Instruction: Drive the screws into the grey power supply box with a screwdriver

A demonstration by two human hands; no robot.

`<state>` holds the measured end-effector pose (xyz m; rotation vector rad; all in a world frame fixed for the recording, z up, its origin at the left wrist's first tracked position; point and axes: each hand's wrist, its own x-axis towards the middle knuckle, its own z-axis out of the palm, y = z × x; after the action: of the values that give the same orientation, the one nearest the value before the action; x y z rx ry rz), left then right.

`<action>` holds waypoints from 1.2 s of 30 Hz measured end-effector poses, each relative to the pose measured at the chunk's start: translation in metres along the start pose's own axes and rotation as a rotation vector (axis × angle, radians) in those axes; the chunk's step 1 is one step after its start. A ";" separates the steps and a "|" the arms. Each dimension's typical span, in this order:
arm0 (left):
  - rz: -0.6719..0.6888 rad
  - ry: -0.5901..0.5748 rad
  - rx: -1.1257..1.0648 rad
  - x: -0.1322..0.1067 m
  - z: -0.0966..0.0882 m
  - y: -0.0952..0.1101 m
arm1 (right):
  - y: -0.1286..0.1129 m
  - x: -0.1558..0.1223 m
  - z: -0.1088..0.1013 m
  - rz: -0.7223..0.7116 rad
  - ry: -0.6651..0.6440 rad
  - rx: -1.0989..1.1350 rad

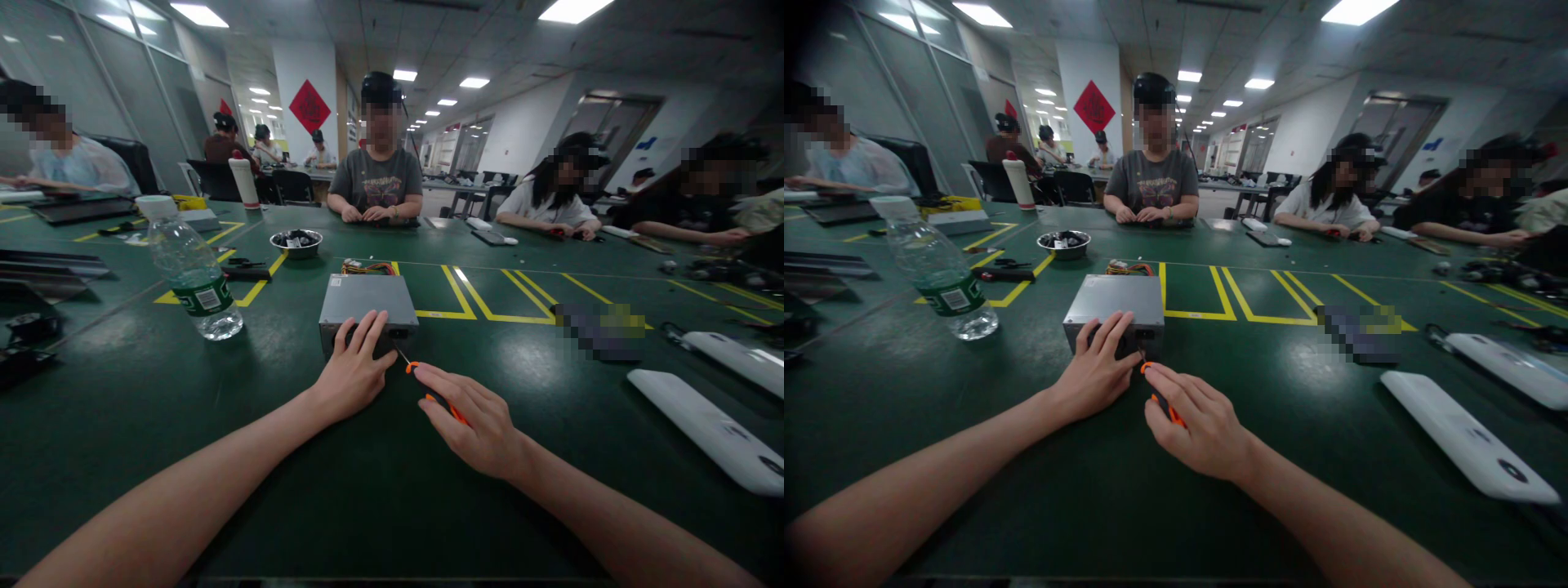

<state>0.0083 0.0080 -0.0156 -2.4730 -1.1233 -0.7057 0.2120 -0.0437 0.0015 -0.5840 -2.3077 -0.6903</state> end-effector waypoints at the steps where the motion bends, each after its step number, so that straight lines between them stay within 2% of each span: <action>1: -0.001 0.001 -0.001 0.000 0.000 0.000 | 0.000 0.000 0.000 -0.006 0.006 0.005; 12: 0.003 0.013 0.022 0.001 -0.001 0.002 | -0.020 0.004 -0.003 0.000 -0.056 -0.026; 17: 0.017 0.016 0.027 0.000 -0.001 0.001 | -0.021 0.012 -0.010 -0.082 -0.062 -0.082; 21: 0.019 0.010 0.028 0.000 -0.001 0.001 | -0.020 0.014 -0.010 -0.031 -0.013 -0.127; 25: 0.017 0.006 0.028 0.001 -0.003 0.001 | -0.020 0.012 -0.008 -0.013 -0.018 -0.076; 30: 0.025 0.006 0.007 0.002 -0.006 -0.007 | -0.020 0.011 -0.008 -0.085 -0.108 -0.005; 36: -0.038 0.103 -0.057 0.005 -0.003 -0.020 | -0.017 0.013 -0.010 -0.056 -0.026 -0.061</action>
<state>-0.0051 0.0218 -0.0082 -2.4368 -1.1288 -0.8773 0.1985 -0.0601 0.0115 -0.5613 -2.3419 -0.7858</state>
